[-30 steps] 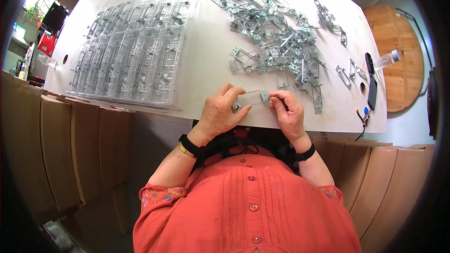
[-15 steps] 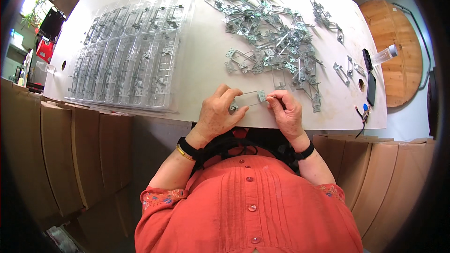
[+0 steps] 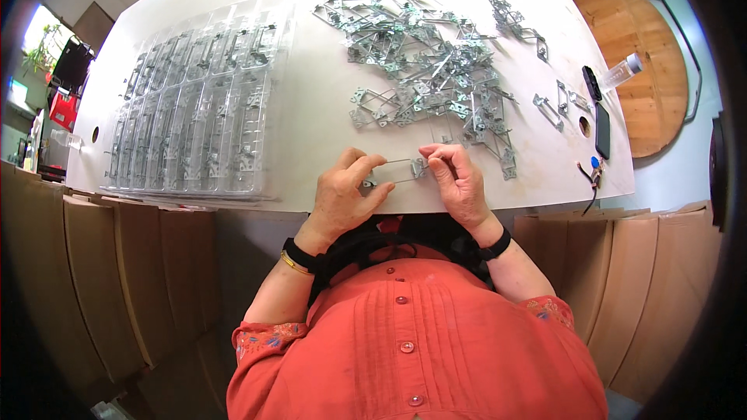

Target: The person assembles small metal hardware components by hand at a white workbench. They pick up individual metal brackets and clear plastic strips, fit them together, and place the finished units into a clear plastic organizer tray. The process is repeated continuously throughout the video.

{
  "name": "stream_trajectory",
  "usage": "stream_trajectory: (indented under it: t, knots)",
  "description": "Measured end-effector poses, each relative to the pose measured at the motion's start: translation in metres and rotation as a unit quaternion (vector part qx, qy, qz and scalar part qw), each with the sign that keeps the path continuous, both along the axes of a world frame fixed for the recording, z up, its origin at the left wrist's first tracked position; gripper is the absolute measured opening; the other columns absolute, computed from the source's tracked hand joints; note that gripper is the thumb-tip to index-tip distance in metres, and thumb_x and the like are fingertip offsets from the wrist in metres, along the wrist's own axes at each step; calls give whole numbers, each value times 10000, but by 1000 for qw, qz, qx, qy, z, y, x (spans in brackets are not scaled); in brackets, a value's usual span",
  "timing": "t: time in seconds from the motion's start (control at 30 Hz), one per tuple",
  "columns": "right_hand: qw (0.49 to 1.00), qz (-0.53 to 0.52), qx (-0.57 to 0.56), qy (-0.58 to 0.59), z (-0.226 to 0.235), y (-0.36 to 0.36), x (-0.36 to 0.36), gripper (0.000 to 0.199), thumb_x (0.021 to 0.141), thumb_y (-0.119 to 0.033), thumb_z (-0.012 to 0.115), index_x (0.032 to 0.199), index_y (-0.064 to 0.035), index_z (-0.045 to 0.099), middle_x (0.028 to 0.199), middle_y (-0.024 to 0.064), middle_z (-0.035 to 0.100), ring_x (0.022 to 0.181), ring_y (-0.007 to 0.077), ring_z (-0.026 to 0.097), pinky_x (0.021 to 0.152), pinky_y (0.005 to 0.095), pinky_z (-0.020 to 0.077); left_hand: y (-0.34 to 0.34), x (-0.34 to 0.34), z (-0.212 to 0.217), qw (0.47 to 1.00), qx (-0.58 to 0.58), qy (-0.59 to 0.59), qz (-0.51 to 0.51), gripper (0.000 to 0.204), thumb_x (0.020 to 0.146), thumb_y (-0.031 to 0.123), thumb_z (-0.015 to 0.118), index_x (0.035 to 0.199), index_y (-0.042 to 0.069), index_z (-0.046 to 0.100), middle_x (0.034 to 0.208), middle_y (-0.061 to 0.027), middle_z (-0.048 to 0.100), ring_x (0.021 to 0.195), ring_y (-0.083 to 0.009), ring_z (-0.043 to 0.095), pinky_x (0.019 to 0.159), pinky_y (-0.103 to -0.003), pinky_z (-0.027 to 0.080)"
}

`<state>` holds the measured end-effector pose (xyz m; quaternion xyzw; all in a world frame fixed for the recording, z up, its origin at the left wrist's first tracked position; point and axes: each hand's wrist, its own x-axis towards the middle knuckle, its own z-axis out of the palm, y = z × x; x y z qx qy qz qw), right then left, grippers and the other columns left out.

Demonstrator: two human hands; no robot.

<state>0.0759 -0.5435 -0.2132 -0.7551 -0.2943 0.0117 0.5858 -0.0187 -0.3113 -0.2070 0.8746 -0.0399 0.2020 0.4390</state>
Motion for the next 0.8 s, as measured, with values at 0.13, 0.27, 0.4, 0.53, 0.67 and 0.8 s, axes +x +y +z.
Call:
stream_trajectory:
  t: [0.13, 0.27, 0.4, 0.53, 0.67, 0.8]
  knots:
    - [1000, 12, -28, -7, 2, -2, -1, 109, 1128, -147, 680, 1150, -43, 652, 1160, 126, 793, 948, 215, 737, 856, 343, 588, 2, 2, 4, 1000, -12, 26, -9, 421, 871, 149, 904, 1257, 65, 758, 1112, -112, 675, 742, -195, 661, 659, -327, 557]
    - [999, 29, -42, -19, 3, -5, -2, 85, 1113, -121, 689, 1136, -45, 657, 1112, 120, 795, 907, 239, 732, 825, 356, 583, 6, 1, 8, 994, -81, 75, 1, 477, 885, 115, 884, 1323, 37, 712, 1200, -112, 658, 753, -159, 655, 676, -301, 564]
    - [998, 42, -49, -20, 8, -5, -6, 78, 1093, -120, 706, 1115, -51, 677, 1038, 119, 784, 874, 264, 722, 796, 371, 571, 7, -1, 5, 991, -104, 89, 12, 477, 904, 98, 858, 1339, 5, 685, 1188, -110, 657, 755, -144, 650, 696, -306, 564]
    - [996, 37, -71, -46, 11, -5, -7, 93, 1071, -161, 724, 1100, -74, 713, 935, 115, 753, 851, 311, 707, 777, 410, 556, 4, -2, 11, 991, -94, 89, 43, 435, 941, 149, 837, 1313, -9, 678, 1086, -141, 662, 761, -185, 657, 720, -353, 574]
    - [993, 56, -73, -74, 7, -4, -5, 78, 1065, -142, 731, 1082, -67, 717, 1016, 109, 791, 879, 290, 722, 803, 391, 568, -1, 5, -17, 990, -25, 14, 139, 424, 973, 266, 852, 1198, -43, 667, 992, -180, 679, 755, -259, 669, 711, -398, 565]
    - [991, 87, -77, -61, 10, -5, -8, 73, 1074, -114, 726, 1066, -44, 709, 1067, 112, 804, 912, 218, 744, 820, 342, 582, -9, 5, -1, 982, -37, 122, 137, 413, 976, 293, 844, 1135, -40, 658, 816, -143, 679, 734, -270, 684, 684, -422, 558]
